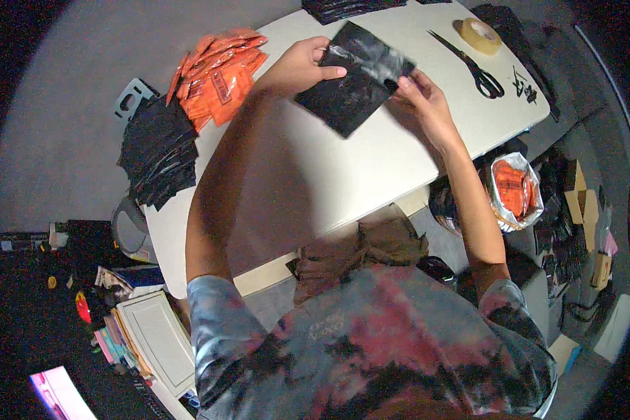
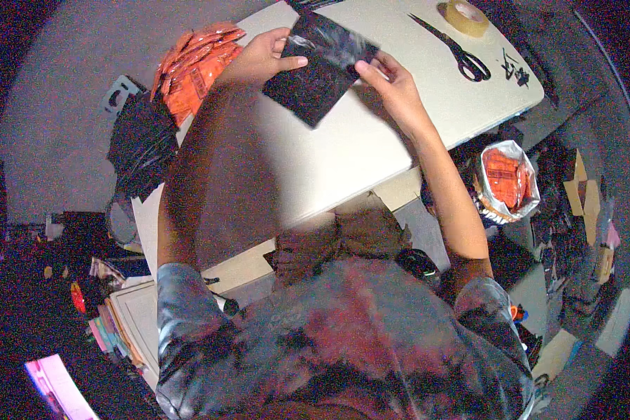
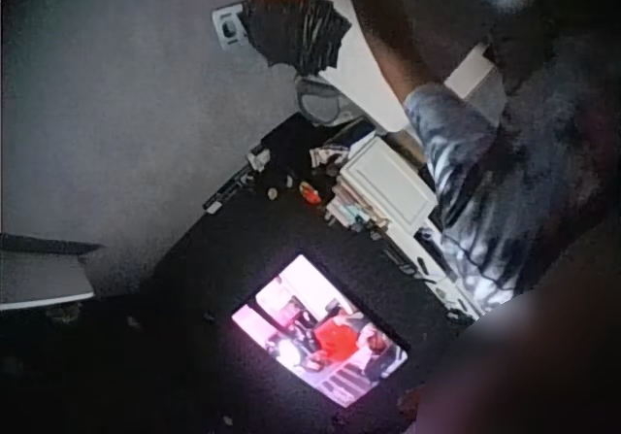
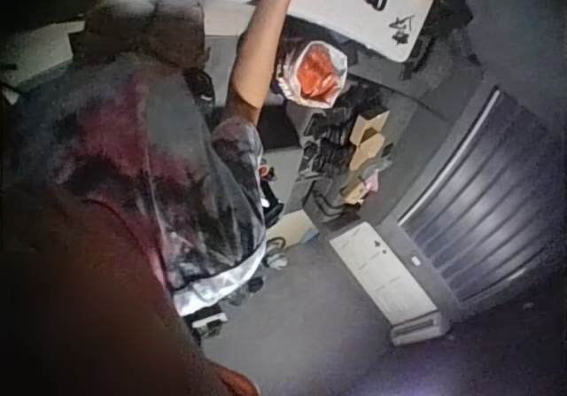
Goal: Packaging small orange packets into black plastic mailers for shipping.
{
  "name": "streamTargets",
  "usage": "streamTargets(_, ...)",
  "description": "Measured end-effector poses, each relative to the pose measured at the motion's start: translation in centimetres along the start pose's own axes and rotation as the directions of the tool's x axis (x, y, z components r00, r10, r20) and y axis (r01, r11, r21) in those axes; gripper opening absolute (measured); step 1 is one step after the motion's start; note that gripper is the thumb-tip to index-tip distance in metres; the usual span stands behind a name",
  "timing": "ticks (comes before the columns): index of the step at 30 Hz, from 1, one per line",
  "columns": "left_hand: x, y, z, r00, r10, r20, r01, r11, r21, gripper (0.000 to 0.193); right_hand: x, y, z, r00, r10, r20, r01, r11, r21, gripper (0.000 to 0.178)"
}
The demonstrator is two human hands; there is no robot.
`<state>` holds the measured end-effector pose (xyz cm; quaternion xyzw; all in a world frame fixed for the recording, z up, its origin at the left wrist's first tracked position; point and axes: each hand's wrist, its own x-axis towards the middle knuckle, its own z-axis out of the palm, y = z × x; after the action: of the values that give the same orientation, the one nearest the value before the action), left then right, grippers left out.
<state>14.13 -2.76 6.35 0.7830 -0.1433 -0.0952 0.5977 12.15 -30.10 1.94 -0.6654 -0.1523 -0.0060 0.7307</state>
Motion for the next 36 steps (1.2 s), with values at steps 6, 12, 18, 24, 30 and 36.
streamTargets(6,-5.3,0.3,1.0,0.957,0.232,-0.173,-0.252,0.962,-0.103,0.048,2.6,-1.7,2.0,0.936,0.077,0.344,-0.061,0.997,-0.056,0.024)
streamTargets(12,-10.7,3.0,2.3,0.939,-0.172,-0.297,0.235,0.953,0.192,0.044,1.7,-4.0,3.5,0.878,0.155,0.453,-0.137,0.988,-0.072,0.012)
streamTargets(18,-12.4,-1.3,2.3,0.929,-0.161,-0.334,0.139,0.986,-0.090,0.043,1.0,-3.3,5.1,0.834,0.211,0.510,-0.098,0.966,-0.240,0.017)
streamTargets(24,-12.0,-1.2,1.8,0.920,-0.179,-0.349,0.211,0.976,0.056,0.042,2.2,-1.4,5.5,0.849,0.190,0.494,-0.110,0.976,-0.186,0.012)
streamTargets(30,-11.5,-1.1,1.3,0.911,-0.261,-0.320,0.248,0.965,-0.083,0.052,3.2,-1.4,4.9,0.874,0.130,0.467,0.020,0.953,-0.302,0.017)
streamTargets(36,-11.8,-1.6,0.4,0.929,-0.158,-0.336,0.216,0.966,0.143,0.051,3.9,-3.1,4.9,0.803,0.180,0.567,0.055,0.927,-0.372,0.020)
